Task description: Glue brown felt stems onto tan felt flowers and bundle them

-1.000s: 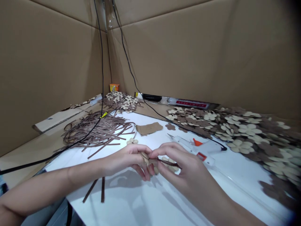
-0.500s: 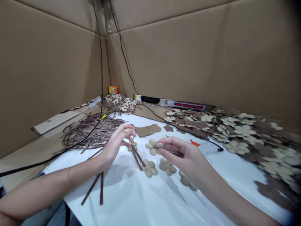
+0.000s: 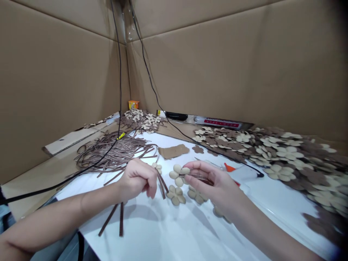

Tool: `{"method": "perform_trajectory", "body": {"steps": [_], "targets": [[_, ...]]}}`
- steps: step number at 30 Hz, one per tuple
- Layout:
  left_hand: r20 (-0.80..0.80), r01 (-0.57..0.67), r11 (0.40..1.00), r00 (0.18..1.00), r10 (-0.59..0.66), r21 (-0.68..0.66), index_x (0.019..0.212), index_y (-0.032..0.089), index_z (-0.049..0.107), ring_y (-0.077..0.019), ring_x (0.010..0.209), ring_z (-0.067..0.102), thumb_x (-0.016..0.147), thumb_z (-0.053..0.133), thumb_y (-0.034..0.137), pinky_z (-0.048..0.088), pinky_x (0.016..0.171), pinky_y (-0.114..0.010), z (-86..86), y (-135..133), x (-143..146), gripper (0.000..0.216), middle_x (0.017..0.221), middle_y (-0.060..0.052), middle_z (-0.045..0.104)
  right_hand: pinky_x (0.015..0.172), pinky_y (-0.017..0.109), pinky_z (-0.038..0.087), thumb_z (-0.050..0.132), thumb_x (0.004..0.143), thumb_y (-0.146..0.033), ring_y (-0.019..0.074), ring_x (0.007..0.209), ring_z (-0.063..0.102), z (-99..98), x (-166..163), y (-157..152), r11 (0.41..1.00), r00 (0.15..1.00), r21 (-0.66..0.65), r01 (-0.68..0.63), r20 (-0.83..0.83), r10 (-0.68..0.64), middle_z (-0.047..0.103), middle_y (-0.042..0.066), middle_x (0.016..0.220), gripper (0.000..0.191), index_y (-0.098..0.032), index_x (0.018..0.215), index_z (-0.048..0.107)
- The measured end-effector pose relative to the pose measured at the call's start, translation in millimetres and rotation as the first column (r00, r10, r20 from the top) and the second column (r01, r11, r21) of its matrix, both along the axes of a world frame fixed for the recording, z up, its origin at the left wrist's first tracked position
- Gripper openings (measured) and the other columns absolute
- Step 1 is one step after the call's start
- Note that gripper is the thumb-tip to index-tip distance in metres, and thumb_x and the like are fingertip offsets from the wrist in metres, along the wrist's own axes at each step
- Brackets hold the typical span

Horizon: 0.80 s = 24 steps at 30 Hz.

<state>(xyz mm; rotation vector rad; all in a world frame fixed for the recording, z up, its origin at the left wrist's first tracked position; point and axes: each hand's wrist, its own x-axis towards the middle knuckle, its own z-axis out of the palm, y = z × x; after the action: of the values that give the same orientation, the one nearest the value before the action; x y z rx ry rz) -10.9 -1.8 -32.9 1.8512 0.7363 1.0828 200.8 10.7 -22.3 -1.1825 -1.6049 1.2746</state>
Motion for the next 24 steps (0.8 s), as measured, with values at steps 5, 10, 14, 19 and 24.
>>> {"method": "perform_trajectory", "body": {"steps": [5, 10, 14, 19, 24], "targets": [[-0.158, -0.194, 0.977, 0.966, 0.205, 0.085, 0.065, 0.016, 0.065, -0.0097, 0.045, 0.040, 0.074, 0.042, 0.011, 0.032, 0.048, -0.023, 6.4, 1, 4, 0.025, 0.049, 0.001, 0.049, 0.072, 0.031, 0.054, 0.065, 0.071, -0.035, 0.0205, 0.084, 0.067, -3.0, 1, 1, 0.999, 0.999, 0.014, -0.044, 0.015, 0.044, 0.072, 0.006, 0.091, 0.023, -0.020, 0.088, 0.058], [-0.313, -0.254, 0.916, 0.883, 0.350, 0.310, 0.116, 0.020, 0.056, -0.0157, 0.080, 0.053, 0.084, 0.045, 0.022, 0.042, 0.073, -0.026, 10.3, 0, 5, 0.034, 0.097, -0.006, 0.061, 0.068, 0.033, 0.055, 0.064, 0.072, -0.040, 0.0219, 0.081, 0.068, -2.2, -2, -3, 0.998, 0.999, 0.055, -0.027, 0.042, 0.024, 0.072, 0.006, 0.087, 0.025, -0.020, 0.087, 0.061], [-0.427, -0.028, 0.820, 0.843, 0.326, 0.572, 0.130, 0.026, 0.048, -0.0237, 0.108, 0.046, 0.083, 0.047, 0.022, 0.035, 0.093, -0.038, 5.7, 6, 2, 0.047, 0.118, -0.011, 0.051, 0.064, 0.033, 0.055, 0.064, 0.071, -0.046, 0.0231, 0.080, 0.068, 1.4, -4, -7, 0.997, 0.999, 0.081, -0.017, 0.050, 0.013, 0.072, 0.007, 0.086, 0.029, -0.021, 0.086, 0.063], [-0.471, 0.068, 0.712, 0.793, 0.386, 0.698, 0.128, 0.031, 0.051, -0.0245, 0.111, 0.046, 0.084, 0.048, 0.022, 0.035, 0.094, -0.038, -2.6, 14, -2, 0.045, 0.125, -0.012, 0.048, 0.061, 0.032, 0.055, 0.065, 0.070, -0.048, 0.0235, 0.078, 0.068, 2.4, -3, -8, 1.000, 0.999, -0.010, -0.005, 0.034, 0.005, 0.072, 0.006, 0.083, 0.033, -0.022, 0.091, 0.064], [-0.418, 0.062, 0.650, 0.811, 0.409, 0.757, 0.121, 0.029, 0.058, -0.0223, 0.105, 0.051, 0.082, 0.048, 0.019, 0.038, 0.089, -0.035, -2.8, 17, -6, 0.041, 0.123, -0.011, 0.051, 0.068, 0.028, 0.053, 0.072, 0.066, -0.041, 0.0176, 0.076, 0.066, 4.5, -2, -9, 0.976, 0.988, -0.218, 0.003, -0.148, -0.036, 0.072, 0.004, 0.083, 0.032, -0.021, 0.090, 0.064]]}}
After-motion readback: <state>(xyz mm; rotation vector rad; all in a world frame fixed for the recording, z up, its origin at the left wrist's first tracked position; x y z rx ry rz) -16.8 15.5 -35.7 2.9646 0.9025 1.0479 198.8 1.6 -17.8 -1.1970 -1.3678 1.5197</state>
